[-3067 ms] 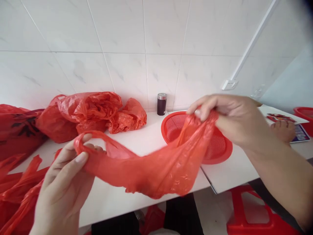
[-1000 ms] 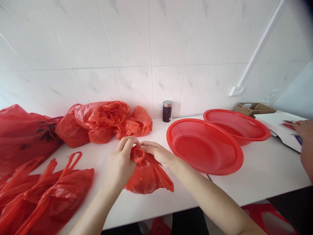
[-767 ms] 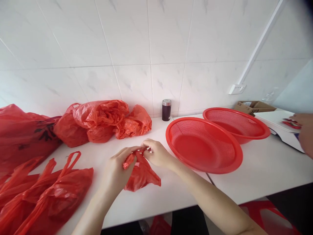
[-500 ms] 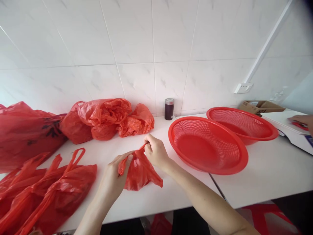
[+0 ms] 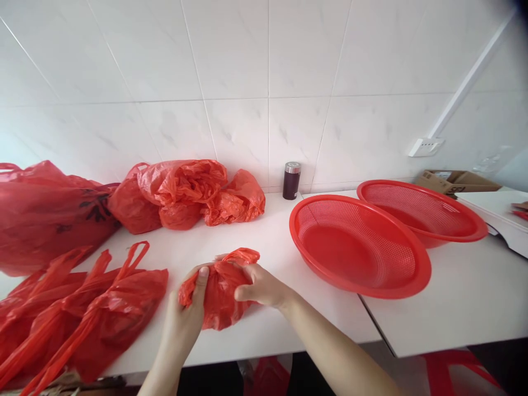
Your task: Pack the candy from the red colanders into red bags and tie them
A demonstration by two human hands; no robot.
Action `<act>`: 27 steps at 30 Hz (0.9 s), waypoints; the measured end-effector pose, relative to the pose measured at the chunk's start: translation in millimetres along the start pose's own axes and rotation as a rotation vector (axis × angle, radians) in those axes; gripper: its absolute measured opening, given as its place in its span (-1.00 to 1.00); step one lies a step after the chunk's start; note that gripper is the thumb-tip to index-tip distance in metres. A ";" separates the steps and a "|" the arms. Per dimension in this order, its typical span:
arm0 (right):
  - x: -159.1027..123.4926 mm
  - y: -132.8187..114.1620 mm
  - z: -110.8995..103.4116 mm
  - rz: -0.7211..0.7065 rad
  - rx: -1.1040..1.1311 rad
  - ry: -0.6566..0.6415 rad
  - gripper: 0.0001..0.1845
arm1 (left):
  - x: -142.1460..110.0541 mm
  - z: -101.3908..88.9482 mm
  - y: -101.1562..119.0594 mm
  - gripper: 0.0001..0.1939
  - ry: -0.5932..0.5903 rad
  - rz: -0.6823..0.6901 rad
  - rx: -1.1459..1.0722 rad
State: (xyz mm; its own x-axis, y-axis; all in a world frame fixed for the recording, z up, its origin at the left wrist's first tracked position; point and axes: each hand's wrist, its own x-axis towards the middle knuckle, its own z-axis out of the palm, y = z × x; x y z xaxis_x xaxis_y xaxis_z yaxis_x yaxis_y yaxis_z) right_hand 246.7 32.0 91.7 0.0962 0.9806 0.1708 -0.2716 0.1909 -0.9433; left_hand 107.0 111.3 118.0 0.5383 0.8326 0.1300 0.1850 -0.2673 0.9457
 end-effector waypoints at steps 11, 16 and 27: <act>12.3 3.8 31.5 -0.133 0.433 0.507 -0.66 | -6.9 9.6 -10.1 -0.52 -0.032 0.017 0.090; 13.5 3.4 7.3 -0.094 0.504 0.633 -0.69 | -3.5 -13.0 -38.5 -0.52 0.070 -0.119 -0.091; 13.6 64.8 1.2 -0.179 -0.328 0.880 -0.64 | -33.7 -23.5 -78.3 -0.51 0.197 -0.025 0.083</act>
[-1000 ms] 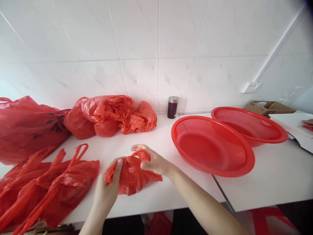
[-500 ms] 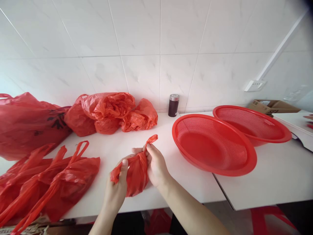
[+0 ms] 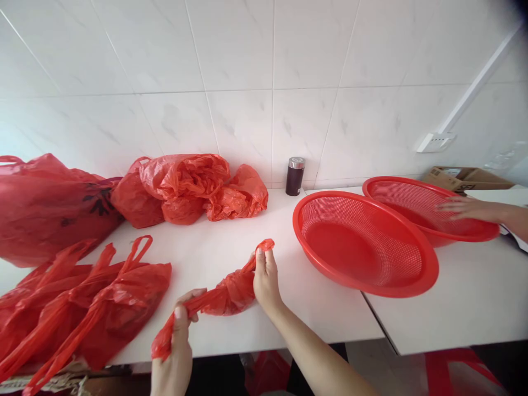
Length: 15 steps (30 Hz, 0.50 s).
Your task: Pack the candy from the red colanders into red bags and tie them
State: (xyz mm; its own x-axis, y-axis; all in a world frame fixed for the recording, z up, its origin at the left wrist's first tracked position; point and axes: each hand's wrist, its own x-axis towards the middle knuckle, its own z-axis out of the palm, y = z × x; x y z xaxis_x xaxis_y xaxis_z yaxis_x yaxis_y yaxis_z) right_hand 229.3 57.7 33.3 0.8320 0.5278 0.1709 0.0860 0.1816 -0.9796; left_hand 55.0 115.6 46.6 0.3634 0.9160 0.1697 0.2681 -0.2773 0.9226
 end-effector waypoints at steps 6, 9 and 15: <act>-13.9 25.9 -10.7 -0.204 -0.479 -0.078 -0.67 | 7.5 50.7 -2.8 -0.56 -0.060 0.045 -0.028; -10.1 34.2 -21.7 -0.256 -0.615 -0.142 -0.66 | 9.3 64.4 -16.1 -0.58 -0.033 0.108 0.089; -12.4 32.6 -21.7 -0.329 -0.692 -0.093 -0.61 | 15.0 71.6 -29.4 -0.59 -0.017 0.143 0.141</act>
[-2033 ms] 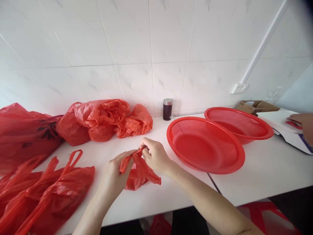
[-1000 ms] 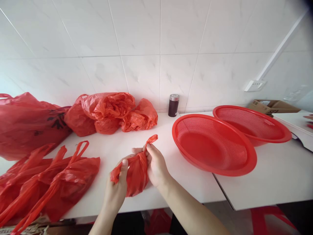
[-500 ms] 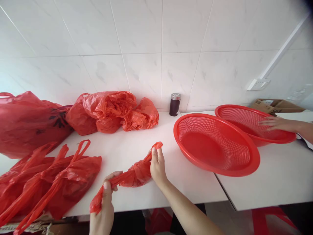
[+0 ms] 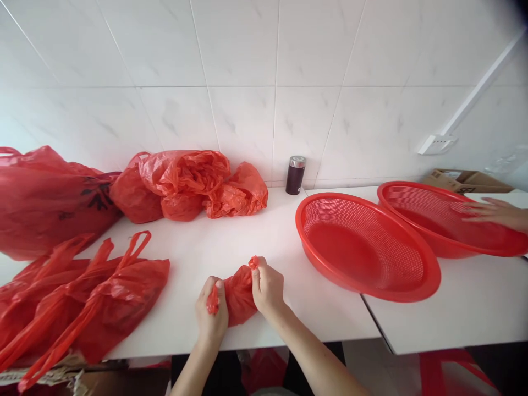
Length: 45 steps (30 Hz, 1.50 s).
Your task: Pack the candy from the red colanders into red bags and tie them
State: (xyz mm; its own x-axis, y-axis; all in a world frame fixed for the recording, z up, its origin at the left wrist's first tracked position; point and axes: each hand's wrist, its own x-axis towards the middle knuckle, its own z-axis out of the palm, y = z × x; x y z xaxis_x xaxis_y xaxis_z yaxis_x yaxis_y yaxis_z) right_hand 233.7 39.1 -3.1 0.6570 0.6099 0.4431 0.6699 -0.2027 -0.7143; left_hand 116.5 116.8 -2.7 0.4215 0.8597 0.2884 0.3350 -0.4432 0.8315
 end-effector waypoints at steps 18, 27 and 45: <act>32.1 16.7 -16.4 -0.113 -0.112 0.027 -0.59 | 22.3 -20.3 -5.6 -0.55 0.100 -0.038 -0.020; 36.8 33.6 -14.1 -0.039 -0.067 0.093 -0.62 | 25.9 -19.2 -6.7 -0.59 0.068 -0.033 0.057; 34.7 38.5 -3.8 0.128 0.284 0.039 -0.75 | 2.0 -61.7 13.7 -0.70 0.057 -0.151 -0.116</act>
State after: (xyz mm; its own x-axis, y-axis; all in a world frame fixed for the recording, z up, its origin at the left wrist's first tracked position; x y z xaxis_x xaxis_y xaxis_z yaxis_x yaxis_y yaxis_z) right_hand 283.6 49.6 -13.2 0.7462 0.5622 0.3564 0.4613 -0.0508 -0.8858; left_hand 69.9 128.1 38.5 0.3242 0.9286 0.1805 0.2896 -0.2790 0.9156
